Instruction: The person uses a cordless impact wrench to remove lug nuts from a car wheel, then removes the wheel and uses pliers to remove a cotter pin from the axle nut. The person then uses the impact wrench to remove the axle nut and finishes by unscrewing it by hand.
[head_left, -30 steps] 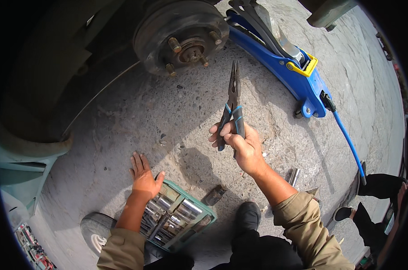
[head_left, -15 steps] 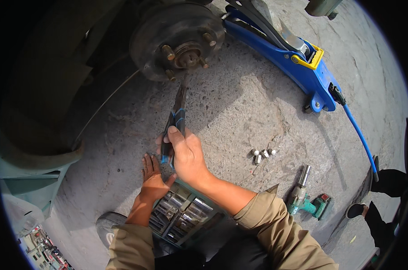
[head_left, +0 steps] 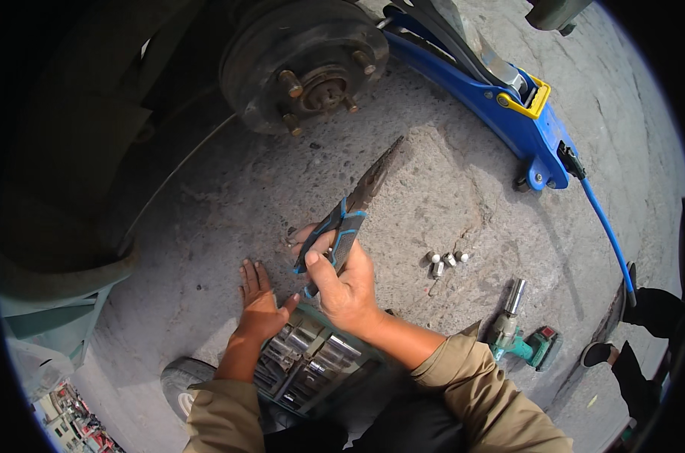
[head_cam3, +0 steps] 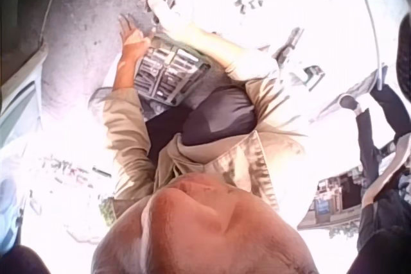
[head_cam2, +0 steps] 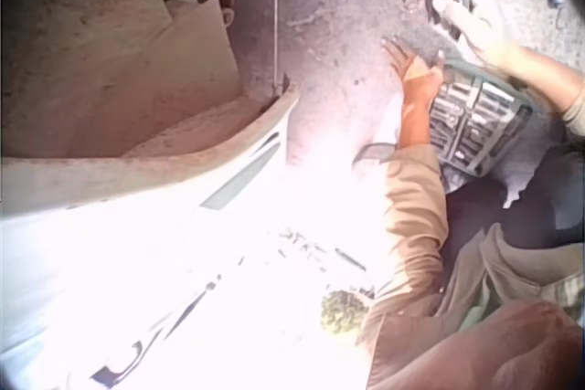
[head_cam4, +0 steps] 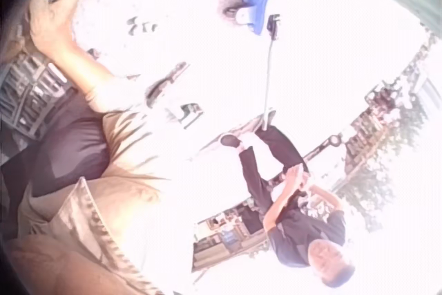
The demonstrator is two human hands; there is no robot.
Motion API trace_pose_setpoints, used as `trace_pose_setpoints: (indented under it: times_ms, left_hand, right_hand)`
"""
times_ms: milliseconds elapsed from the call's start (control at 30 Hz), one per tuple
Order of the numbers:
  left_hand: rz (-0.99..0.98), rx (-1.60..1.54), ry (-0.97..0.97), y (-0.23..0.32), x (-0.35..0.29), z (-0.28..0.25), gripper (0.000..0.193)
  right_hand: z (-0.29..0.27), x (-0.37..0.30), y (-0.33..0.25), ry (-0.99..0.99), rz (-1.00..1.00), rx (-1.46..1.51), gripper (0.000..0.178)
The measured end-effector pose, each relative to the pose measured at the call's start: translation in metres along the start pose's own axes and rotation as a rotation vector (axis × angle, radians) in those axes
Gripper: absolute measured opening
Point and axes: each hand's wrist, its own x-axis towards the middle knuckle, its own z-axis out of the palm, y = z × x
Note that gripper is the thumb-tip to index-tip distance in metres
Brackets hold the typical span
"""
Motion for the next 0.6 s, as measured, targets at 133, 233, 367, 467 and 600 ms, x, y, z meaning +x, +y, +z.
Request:
trace_pose_setpoints:
  times_ms: [133, 233, 367, 467, 600]
  left_hand:
    - [0.017, 0.008, 0.009, -0.005, 0.0, 0.003, 0.119]
    - [0.007, 0.041, 0.001, -0.006, 0.002, 0.005, 0.12]
    - [-0.017, 0.056, -0.012, -0.006, 0.003, 0.005, 0.121]
    - [-0.028, 0.054, -0.01, -0.006, 0.002, 0.004, 0.121]
    - [-0.028, 0.043, -0.012, 0.001, 0.001, 0.0, 0.119]
  right_hand:
    - [-0.039, 0.01, -0.015, -0.069, 0.049, -0.287, 0.024]
    - [-0.068, 0.024, -0.04, -0.141, 0.049, -0.45, 0.033]
    - [-0.091, 0.037, -0.088, -0.349, 0.199, -0.486, 0.034]
    - [-0.088, 0.039, -0.113, -0.418, 0.444, -0.222, 0.03]
    - [-0.084, 0.033, -0.115, -0.416, 0.499, 0.081, 0.029]
